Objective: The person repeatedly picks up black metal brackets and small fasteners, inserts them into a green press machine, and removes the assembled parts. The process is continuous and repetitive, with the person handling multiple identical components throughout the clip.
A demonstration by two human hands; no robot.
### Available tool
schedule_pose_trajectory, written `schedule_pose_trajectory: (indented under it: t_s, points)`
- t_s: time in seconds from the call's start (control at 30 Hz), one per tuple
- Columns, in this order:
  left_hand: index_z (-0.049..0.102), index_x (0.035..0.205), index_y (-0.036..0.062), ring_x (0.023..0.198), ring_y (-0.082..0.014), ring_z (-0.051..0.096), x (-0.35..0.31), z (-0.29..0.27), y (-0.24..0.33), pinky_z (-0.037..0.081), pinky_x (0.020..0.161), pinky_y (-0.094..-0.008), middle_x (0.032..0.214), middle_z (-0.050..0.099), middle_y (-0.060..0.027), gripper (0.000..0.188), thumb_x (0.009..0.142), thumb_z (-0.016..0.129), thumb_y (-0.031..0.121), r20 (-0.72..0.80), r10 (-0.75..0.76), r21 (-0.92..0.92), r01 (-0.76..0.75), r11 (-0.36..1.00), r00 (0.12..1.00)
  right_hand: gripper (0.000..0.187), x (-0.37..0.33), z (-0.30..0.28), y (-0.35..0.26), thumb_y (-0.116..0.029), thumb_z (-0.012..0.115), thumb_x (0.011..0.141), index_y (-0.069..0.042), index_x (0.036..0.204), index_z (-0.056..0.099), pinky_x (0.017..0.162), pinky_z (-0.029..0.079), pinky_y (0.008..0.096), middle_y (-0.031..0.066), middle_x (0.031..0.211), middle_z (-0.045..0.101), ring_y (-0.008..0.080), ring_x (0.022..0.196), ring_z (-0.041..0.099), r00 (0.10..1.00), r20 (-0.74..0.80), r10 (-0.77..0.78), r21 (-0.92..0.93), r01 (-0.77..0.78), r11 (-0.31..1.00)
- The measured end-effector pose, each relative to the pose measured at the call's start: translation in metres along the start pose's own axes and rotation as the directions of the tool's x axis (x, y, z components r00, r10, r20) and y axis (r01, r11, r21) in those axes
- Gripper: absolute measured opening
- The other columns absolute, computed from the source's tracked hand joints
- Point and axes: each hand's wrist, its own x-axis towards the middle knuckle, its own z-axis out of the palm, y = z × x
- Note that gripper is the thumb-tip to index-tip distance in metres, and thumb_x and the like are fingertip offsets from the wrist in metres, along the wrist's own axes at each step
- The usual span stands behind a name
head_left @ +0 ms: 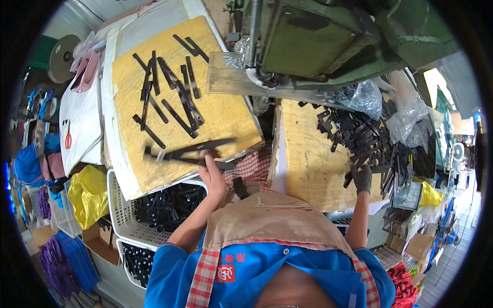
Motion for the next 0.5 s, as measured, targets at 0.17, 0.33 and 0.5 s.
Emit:
schedule_pose_trajectory:
  t_s: [0.17, 0.33, 0.5]
  points:
    - [0.06, 0.117, -0.0008, 0.091, -0.0305, 0.055, 0.059, -0.084, -0.054, 0.045, 0.083, -0.039, 0.1, 0.055, -0.0174, 0.029, 0.089, 0.053, 0.003, 0.36, 0.082, 0.622, -0.305, 0.721, 0.929, 0.04, 0.018, 0.035, 0.11, -0.034, 0.08, 0.079, 0.003, 0.085, 0.065, 0.052, 0.051, 0.0355, 0.0146, 0.074, 0.068, 0.0224, 0.059, 0.064, 0.99, 0.014, 0.139, -0.05, -0.138, 0.989]
    - [0.061, 0.106, 0.0024, 0.103, -0.0375, 0.054, 0.177, -0.1, -0.054, 0.046, 0.089, -0.0453, 0.107, 0.06, -0.0153, 0.029, 0.077, 0.062, 0.0, 0.717, -0.034, 0.664, -0.666, 0.339, 0.696, 0.028, 0.012, 0.029, 0.055, -0.028, 0.074, 0.084, -0.001, 0.083, 0.067, 0.045, 0.047, 0.0311, 0.007, 0.064, 0.063, 0.0147, 0.05, 0.058, 0.937, 0.233, 0.26, 0.465, -0.342, 0.816]
    - [0.061, 0.104, 0.0082, 0.112, -0.0307, 0.054, 0.223, -0.076, -0.033, 0.047, 0.092, -0.0415, 0.117, 0.059, -0.0097, 0.034, 0.072, 0.072, 0.009, 0.842, -0.408, 0.437, -0.89, 0.134, 0.352, 0.012, -0.047, 0.056, -0.007, -0.018, 0.058, 0.097, -0.009, 0.089, 0.062, 0.046, 0.037, 0.0295, -0.0003, 0.064, 0.051, 0.0121, 0.051, 0.043, 0.924, 0.37, 0.098, 0.929, -0.371, -0.014]
